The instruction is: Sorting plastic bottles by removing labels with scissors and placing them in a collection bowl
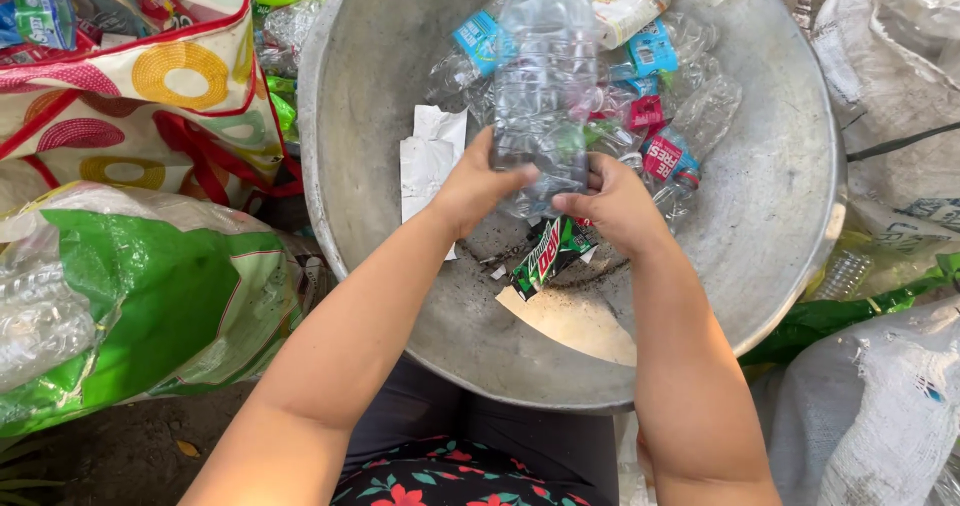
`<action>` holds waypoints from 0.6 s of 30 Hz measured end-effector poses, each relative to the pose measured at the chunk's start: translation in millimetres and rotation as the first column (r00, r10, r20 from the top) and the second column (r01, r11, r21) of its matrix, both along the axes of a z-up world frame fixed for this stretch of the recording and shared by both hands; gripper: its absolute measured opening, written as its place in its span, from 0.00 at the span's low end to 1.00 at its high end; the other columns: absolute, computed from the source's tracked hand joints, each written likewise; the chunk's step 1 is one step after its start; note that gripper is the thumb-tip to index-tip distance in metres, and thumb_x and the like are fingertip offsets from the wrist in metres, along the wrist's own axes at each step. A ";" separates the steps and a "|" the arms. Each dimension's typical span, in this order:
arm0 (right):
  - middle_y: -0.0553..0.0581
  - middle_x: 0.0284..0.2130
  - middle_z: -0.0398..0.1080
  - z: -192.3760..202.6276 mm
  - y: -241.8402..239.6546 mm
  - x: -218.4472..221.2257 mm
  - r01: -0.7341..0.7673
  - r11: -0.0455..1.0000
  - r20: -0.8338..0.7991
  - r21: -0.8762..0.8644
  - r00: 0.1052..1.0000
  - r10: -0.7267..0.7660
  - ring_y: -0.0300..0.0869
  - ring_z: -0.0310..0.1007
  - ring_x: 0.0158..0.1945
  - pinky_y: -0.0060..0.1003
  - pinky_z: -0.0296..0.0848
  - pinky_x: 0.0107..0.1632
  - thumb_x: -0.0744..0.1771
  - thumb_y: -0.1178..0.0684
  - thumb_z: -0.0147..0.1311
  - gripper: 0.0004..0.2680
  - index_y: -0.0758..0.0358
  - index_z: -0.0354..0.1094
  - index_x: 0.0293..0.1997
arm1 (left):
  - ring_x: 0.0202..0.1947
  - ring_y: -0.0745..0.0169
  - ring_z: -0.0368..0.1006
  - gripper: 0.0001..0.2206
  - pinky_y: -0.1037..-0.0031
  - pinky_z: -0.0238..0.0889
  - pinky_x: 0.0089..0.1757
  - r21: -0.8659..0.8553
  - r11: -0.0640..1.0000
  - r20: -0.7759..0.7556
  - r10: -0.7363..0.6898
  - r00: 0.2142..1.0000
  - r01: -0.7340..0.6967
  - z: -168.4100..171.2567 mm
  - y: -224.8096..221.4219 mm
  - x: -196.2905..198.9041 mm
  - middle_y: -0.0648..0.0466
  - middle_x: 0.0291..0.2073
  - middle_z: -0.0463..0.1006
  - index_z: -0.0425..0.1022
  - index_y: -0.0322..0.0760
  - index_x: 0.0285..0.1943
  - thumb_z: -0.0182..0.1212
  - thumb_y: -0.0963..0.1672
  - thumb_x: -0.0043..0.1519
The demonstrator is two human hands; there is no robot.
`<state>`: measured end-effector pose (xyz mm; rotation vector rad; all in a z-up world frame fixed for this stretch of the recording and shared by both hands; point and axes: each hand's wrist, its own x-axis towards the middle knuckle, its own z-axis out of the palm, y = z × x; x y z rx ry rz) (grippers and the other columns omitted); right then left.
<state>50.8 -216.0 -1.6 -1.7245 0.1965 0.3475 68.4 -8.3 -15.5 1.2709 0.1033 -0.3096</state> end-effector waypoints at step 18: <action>0.64 0.25 0.77 -7.6 25.0 -2.9 0.244 0.924 0.134 -0.294 0.968 -0.213 0.48 0.81 0.25 0.35 0.84 0.24 0.63 0.57 0.68 0.09 0.66 0.72 0.41 | 0.45 0.56 0.82 0.18 0.66 0.78 0.43 0.339 0.940 0.149 -0.019 0.989 -0.034 -14.0 -0.1 8.5 0.51 0.35 0.86 0.79 0.41 0.48 0.79 0.43 0.50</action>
